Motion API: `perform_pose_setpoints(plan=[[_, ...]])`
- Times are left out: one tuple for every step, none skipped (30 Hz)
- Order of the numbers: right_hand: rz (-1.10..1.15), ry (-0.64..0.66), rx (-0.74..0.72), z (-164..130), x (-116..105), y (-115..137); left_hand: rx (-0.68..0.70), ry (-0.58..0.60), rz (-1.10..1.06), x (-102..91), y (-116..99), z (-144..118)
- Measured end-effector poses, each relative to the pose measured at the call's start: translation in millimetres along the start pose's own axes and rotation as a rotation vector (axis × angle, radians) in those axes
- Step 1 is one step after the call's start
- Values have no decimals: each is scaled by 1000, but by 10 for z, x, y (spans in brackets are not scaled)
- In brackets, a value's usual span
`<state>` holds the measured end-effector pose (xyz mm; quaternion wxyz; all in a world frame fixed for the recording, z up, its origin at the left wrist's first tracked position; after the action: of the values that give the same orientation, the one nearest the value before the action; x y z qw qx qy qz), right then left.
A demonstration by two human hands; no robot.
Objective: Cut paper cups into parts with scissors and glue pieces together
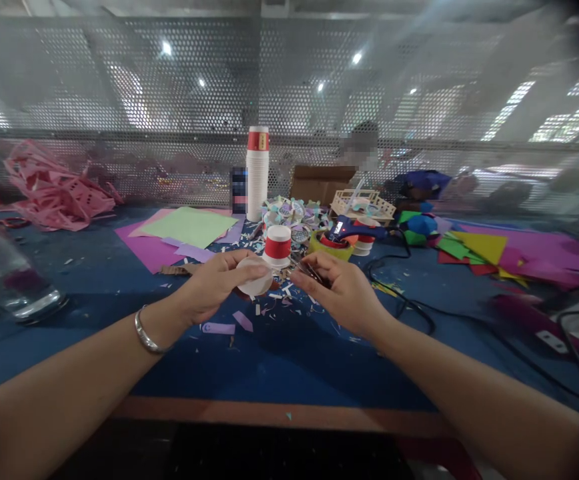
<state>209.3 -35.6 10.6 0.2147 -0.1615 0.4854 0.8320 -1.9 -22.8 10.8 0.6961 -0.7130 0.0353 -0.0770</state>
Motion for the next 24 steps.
perform_pose_setpoints(plan=[[-6, 7, -8, -17, 3, 23, -11, 2, -20, 5, 8, -3], [-13, 15, -21, -34, 6, 48, -22, 9, -37, 11, 16, -6], [-24, 19, -37, -49, 7, 73, -32, 22, -50, 17, 23, -9], [-35, 22, -55, -61, 7, 94, -38, 39, -60, 23, 28, -12], [-45, 21, -75, -70, 6, 113, -37, 56, -67, 28, 31, -15], [-53, 19, -96, -75, 5, 128, -27, 74, -70, 32, 31, -17], [-59, 15, -114, -77, 4, 139, -9, 90, -70, 35, 30, -19], [-63, 11, -128, -78, 4, 146, 16, 103, -65, 37, 27, -21], [-65, 6, -140, -78, 3, 150, 47, 113, -51, 37, 25, -22], [-66, 1, -148, -79, 2, 152, 85, 116, -31, 36, 21, -23], [-69, -4, -156, -81, 2, 154, 128, 114, -6, 34, 15, -24], [-75, -4, -165, -86, 2, 157, 174, 106, 21, 33, 7, -26], [-82, -3, -177, -93, 2, 162, 219, 95, 51, 33, -3, -29], [-90, -1, -192, -101, 2, 169, 260, 81, 80, 35, -14, -34], [-101, 1, -209, -112, 2, 177, 294, 67, 107, 39, -25, -41], [-113, 4, -226, -122, 2, 186, 321, 56, 129, 44, -38, -48], [-126, 9, -241, -133, 4, 195, 343, 47, 147, 50, -50, -57], [-138, 15, -256, -143, 6, 204, 361, 38, 155, 56, -62, -65], [-149, 19, -272, -152, 8, 212, 378, 34, 158, 62, -73, -72], [-159, 23, -286, -158, 10, 219, 393, 31, 157, 66, -82, -79], [-166, 25, -298, -163, 11, 224, 405, 30, 158, 68, -88, -84], [-169, 24, -307, -165, 12, 228, 415, 29, 161, 70, -91, -88], [-172, 24, -312, -165, 12, 229, 420, 28, 168, 70, -90, -91], [-174, 21, -315, -165, 12, 229, 421, 28, 177, 70, -87, -93]])
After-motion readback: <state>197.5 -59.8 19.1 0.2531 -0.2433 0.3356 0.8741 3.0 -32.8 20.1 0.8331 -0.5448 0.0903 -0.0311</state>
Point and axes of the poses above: each hand's wrist, its own z-axis towards the middle knuckle, its own x-axis out of the palm, y = z × x, the point moved 3 cm from there along z, towards the middle knuckle, and after that the axes turned 15 degrees about -y, right-handed, at the moved point
